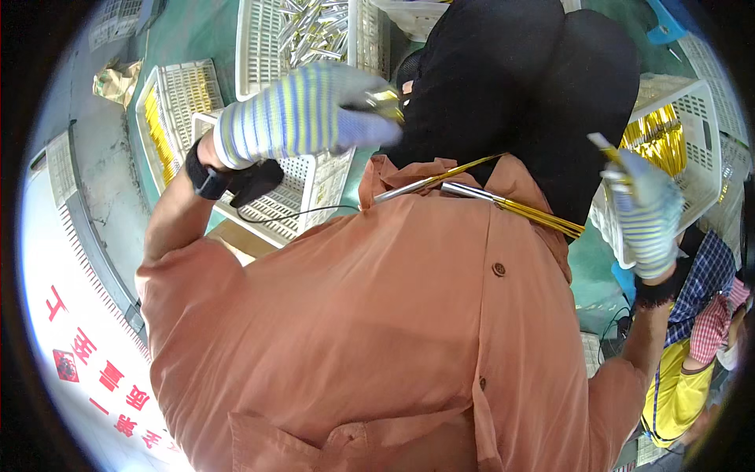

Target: The person is counting and bundling gold-colored plastic tubes in a factory setting.

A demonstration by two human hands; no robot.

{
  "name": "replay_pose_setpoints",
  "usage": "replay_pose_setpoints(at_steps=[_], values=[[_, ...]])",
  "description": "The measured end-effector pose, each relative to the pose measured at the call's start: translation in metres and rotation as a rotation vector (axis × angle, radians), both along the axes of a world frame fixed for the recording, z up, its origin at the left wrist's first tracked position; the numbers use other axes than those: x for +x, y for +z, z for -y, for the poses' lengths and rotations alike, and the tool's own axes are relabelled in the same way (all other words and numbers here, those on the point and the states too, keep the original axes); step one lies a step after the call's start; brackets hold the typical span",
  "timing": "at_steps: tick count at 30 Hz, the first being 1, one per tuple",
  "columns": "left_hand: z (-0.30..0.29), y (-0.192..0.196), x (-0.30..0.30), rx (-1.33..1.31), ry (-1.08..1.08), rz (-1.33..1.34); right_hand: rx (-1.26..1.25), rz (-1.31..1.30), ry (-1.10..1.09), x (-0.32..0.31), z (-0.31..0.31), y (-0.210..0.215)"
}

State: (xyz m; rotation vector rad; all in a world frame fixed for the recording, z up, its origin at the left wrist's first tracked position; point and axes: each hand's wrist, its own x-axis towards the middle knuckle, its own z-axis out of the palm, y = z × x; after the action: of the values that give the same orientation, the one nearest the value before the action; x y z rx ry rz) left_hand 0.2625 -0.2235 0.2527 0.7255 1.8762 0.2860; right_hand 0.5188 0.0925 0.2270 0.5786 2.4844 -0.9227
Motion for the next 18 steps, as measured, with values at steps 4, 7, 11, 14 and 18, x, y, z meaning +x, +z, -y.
replay_pose_setpoints(at_steps=[4, 7, 11, 14, 18], values=[[0.009, -0.021, 0.031, -0.003, -0.412, 0.000, 0.052, -0.473, -0.097, 0.000, 0.013, -0.021], [0.023, -0.048, 0.045, 0.164, -0.220, 0.073, -0.102, -0.481, 0.003, -0.018, 0.047, -0.029], [0.015, -0.047, 0.040, -0.139, -0.027, 0.459, -0.211, -0.475, 0.222, -0.034, 0.070, -0.037], [0.019, -0.057, 0.028, -0.140, 0.040, 0.512, -0.161, -0.526, 0.372, -0.041, 0.080, -0.051], [0.031, -0.061, 0.007, 0.369, -0.187, 0.086, -0.137, -0.516, 0.546, -0.070, 0.091, -0.036]])
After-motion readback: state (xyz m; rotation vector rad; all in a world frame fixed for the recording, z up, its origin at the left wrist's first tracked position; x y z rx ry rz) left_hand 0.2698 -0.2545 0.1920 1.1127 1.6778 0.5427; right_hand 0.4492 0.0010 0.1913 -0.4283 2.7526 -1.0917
